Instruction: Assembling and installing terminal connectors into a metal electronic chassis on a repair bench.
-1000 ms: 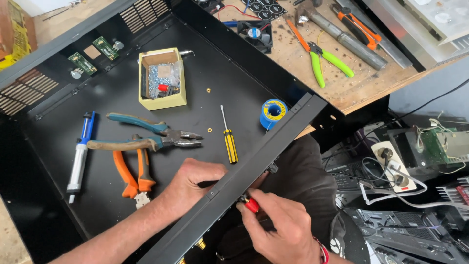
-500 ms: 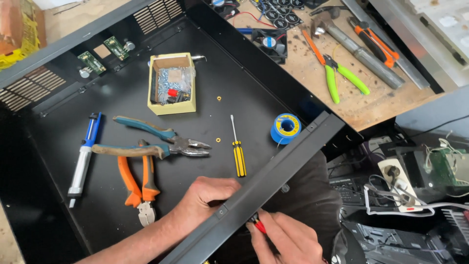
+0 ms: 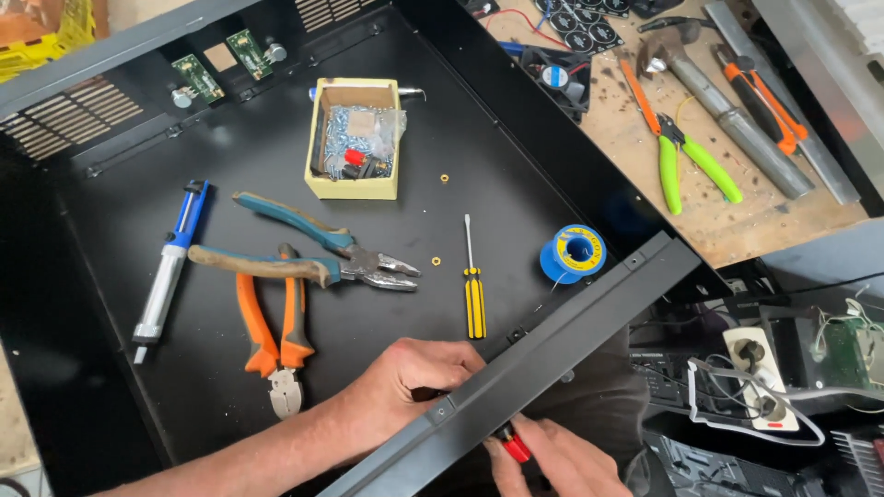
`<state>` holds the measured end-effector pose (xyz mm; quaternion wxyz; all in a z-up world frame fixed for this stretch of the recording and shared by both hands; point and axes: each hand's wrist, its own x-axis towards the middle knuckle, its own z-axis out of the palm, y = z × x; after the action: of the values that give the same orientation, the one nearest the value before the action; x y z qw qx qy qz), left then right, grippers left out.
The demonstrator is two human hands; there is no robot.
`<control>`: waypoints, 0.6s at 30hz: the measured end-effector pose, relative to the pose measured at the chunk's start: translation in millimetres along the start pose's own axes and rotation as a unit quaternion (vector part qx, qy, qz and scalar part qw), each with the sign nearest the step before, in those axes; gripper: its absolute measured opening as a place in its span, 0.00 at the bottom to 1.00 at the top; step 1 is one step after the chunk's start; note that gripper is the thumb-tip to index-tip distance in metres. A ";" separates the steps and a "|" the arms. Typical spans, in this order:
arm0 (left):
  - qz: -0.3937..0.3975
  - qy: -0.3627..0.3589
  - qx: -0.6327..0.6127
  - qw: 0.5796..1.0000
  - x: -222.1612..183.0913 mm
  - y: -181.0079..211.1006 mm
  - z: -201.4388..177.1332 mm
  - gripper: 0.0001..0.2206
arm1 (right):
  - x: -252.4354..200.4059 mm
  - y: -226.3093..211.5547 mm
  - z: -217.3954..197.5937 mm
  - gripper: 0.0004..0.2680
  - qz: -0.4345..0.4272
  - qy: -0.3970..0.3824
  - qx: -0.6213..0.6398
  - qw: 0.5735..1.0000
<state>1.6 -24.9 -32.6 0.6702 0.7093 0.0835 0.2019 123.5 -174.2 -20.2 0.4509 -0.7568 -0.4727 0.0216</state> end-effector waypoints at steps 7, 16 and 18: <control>-0.001 0.008 0.004 1.000 2.7 7.5 2.3 0.12 | -7.9 19.5 7.7 0.08 -0.108 0.018 0.039 0.993; 0.034 -0.011 0.035 0.999 8.6 10.8 -0.2 0.08 | -31.1 59.8 12.6 0.03 -0.073 -0.038 -0.125 0.989; 0.041 -0.001 0.046 0.998 8.2 14.7 2.9 0.08 | -41.7 81.2 11.7 0.03 -0.036 -0.069 -0.157 0.984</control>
<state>7.9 -25.6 -16.8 0.6282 0.7422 0.0631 0.2248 151.6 -208.9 -100.6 0.2927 -0.7973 -0.5276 -0.0170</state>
